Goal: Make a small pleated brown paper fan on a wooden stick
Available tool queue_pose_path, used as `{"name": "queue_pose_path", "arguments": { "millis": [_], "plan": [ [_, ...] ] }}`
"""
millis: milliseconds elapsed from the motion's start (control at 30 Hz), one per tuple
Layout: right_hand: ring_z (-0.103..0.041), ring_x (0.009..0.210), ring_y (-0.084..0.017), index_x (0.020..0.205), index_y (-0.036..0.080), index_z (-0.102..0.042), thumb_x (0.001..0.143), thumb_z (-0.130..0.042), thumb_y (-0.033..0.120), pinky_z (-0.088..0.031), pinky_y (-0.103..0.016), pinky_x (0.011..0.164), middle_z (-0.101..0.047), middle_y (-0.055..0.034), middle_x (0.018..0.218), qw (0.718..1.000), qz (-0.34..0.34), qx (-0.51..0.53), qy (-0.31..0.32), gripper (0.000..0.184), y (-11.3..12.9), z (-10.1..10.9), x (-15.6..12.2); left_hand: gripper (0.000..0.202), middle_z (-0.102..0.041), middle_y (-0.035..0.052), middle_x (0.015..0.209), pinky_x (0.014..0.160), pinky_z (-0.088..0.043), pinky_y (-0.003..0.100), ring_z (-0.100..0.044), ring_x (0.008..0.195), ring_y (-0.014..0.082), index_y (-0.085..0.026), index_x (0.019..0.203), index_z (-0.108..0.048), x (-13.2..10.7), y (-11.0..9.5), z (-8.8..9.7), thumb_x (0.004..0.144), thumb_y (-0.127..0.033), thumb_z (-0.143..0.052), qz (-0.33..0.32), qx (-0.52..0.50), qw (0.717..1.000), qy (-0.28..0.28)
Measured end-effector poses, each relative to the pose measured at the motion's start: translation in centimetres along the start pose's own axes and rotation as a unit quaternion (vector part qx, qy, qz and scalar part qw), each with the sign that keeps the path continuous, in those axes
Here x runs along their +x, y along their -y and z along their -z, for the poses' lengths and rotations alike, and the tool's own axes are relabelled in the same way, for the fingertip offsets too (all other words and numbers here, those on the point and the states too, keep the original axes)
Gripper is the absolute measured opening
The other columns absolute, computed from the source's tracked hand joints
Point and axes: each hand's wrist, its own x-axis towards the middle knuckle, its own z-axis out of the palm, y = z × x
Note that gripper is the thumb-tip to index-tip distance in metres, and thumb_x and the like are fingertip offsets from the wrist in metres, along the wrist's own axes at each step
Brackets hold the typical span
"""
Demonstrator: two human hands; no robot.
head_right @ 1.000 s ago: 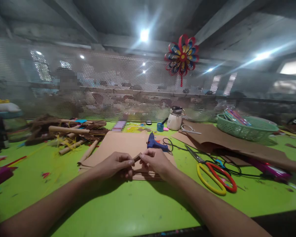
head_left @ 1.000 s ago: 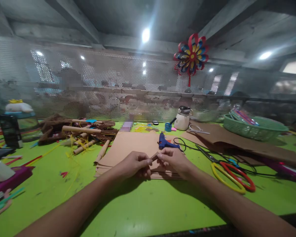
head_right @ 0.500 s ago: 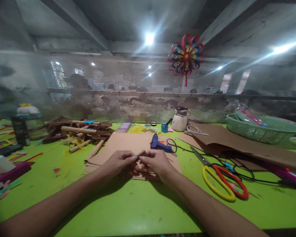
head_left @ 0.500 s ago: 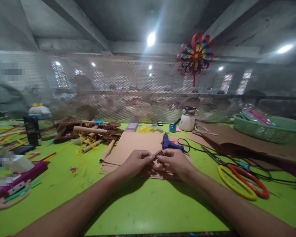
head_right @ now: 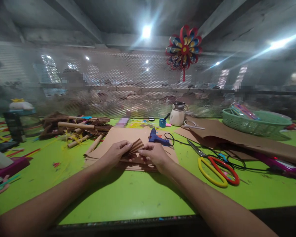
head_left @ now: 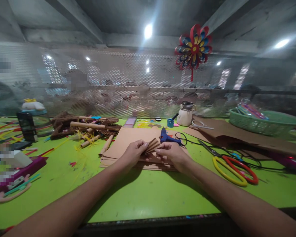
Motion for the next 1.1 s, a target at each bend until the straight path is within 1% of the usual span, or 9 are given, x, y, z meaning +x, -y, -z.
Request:
{"name": "queue_pose_path", "arguments": {
  "millis": [100, 233, 333, 400, 567, 733, 800, 933, 1100],
  "plan": [
    [-0.049, 0.051, -0.008, 0.065, 0.013, -0.059, 0.060, -0.074, 0.027, -0.039, -0.022, 0.050, -0.058, -0.0007, 0.058, 1.000, -0.002, 0.003, 0.006, 0.020, 0.0, 0.2, -0.1, 0.028, -0.054, 0.0020, 0.061, 0.052, -0.039, 0.024, -0.049, 0.054, 0.0120, -0.015, 0.067, -0.052, 0.3, 0.2, 0.4, 0.078, -0.042, -0.051, -0.040, 0.075, 0.996, -0.028],
    [-0.052, 0.056, -0.009, 0.067, 0.013, -0.061, 0.061, -0.072, 0.025, -0.041, -0.023, 0.053, -0.060, -0.0023, 0.064, 0.999, -0.011, 0.010, 0.031, 0.017, 0.0, 0.4, -0.1, 0.024, -0.053, 0.0012, 0.059, 0.053, -0.035, 0.024, -0.046, 0.058, 0.0125, -0.016, 0.064, -0.053, 0.5, 0.1, 0.6, 0.076, -0.037, -0.052, -0.084, 0.184, 0.978, -0.058],
    [-0.054, 0.059, -0.010, 0.070, 0.013, -0.063, 0.059, -0.073, 0.022, -0.042, -0.024, 0.056, -0.062, -0.0032, 0.068, 0.999, -0.011, 0.032, 0.040, 0.018, 0.1, 0.4, 0.0, 0.022, -0.054, 0.0012, 0.060, 0.053, -0.033, 0.024, -0.045, 0.058, 0.0126, -0.016, 0.065, -0.055, 0.3, -0.4, 0.4, 0.076, -0.035, -0.052, -0.083, 0.204, 0.974, -0.046],
    [-0.055, 0.060, -0.011, 0.068, 0.013, -0.062, 0.056, -0.075, 0.021, -0.043, -0.025, 0.057, -0.061, -0.0027, 0.066, 0.998, -0.012, 0.049, 0.030, 0.019, 0.3, 0.3, -0.1, 0.022, -0.054, 0.0010, 0.059, 0.053, -0.033, 0.024, -0.045, 0.057, 0.0124, -0.016, 0.064, -0.056, 0.0, -0.7, 0.1, 0.075, -0.034, -0.052, -0.082, 0.204, 0.974, -0.046],
    [-0.055, 0.054, -0.011, 0.063, 0.013, -0.058, 0.055, -0.076, 0.022, -0.044, -0.027, 0.060, -0.060, -0.0011, 0.060, 0.998, -0.007, 0.060, 0.024, 0.021, 0.5, 0.1, -0.2, 0.020, -0.056, 0.0017, 0.062, 0.057, -0.036, 0.025, -0.047, 0.060, 0.0135, -0.016, 0.067, -0.059, -0.2, -1.1, -0.2, 0.075, -0.033, -0.052, -0.109, 0.176, 0.974, -0.087],
    [-0.055, 0.056, -0.010, 0.067, 0.013, -0.060, 0.056, -0.075, 0.023, -0.044, -0.027, 0.060, -0.060, -0.0005, 0.063, 0.998, 0.011, 0.034, 0.042, 0.022, 0.2, 0.1, -0.2, 0.020, -0.054, -0.0009, 0.059, 0.056, -0.036, 0.025, -0.046, 0.058, 0.0122, -0.016, 0.064, -0.056, -0.2, -1.4, 0.0, 0.072, -0.035, -0.056, -0.102, 0.136, 0.977, -0.127],
    [-0.055, 0.057, -0.010, 0.069, 0.013, -0.060, 0.056, -0.075, 0.023, -0.044, -0.027, 0.060, -0.060, -0.0008, 0.064, 0.999, 0.009, 0.030, 0.042, 0.022, 0.2, 0.1, -0.2, 0.021, -0.054, -0.0008, 0.060, 0.056, -0.036, 0.024, -0.046, 0.057, 0.0118, -0.016, 0.065, -0.055, -0.2, -1.4, 0.2, 0.071, -0.035, -0.058, -0.076, 0.092, 0.986, -0.113],
    [-0.052, 0.056, -0.009, 0.071, 0.013, -0.061, 0.057, -0.075, 0.023, -0.043, -0.026, 0.060, -0.060, -0.0014, 0.069, 0.999, 0.007, 0.027, 0.042, 0.021, 0.2, 0.2, -0.1, 0.023, -0.057, 0.0017, 0.064, 0.055, -0.037, 0.025, -0.050, 0.057, 0.0126, -0.015, 0.069, -0.055, -0.3, -1.0, 0.5, 0.072, -0.038, -0.058, -0.012, -0.005, 0.999, -0.044],
    [-0.051, 0.059, -0.009, 0.073, 0.013, -0.064, 0.055, -0.075, 0.023, -0.042, -0.024, 0.058, -0.061, -0.0018, 0.069, 0.999, -0.002, 0.019, 0.049, 0.023, 0.3, 0.3, -0.1, 0.022, -0.059, 0.0039, 0.067, 0.056, -0.039, 0.026, -0.052, 0.060, 0.0144, -0.015, 0.071, -0.056, -0.2, -0.3, 0.6, 0.073, -0.037, -0.057, -0.013, -0.021, 0.999, -0.030]
  ]
}}
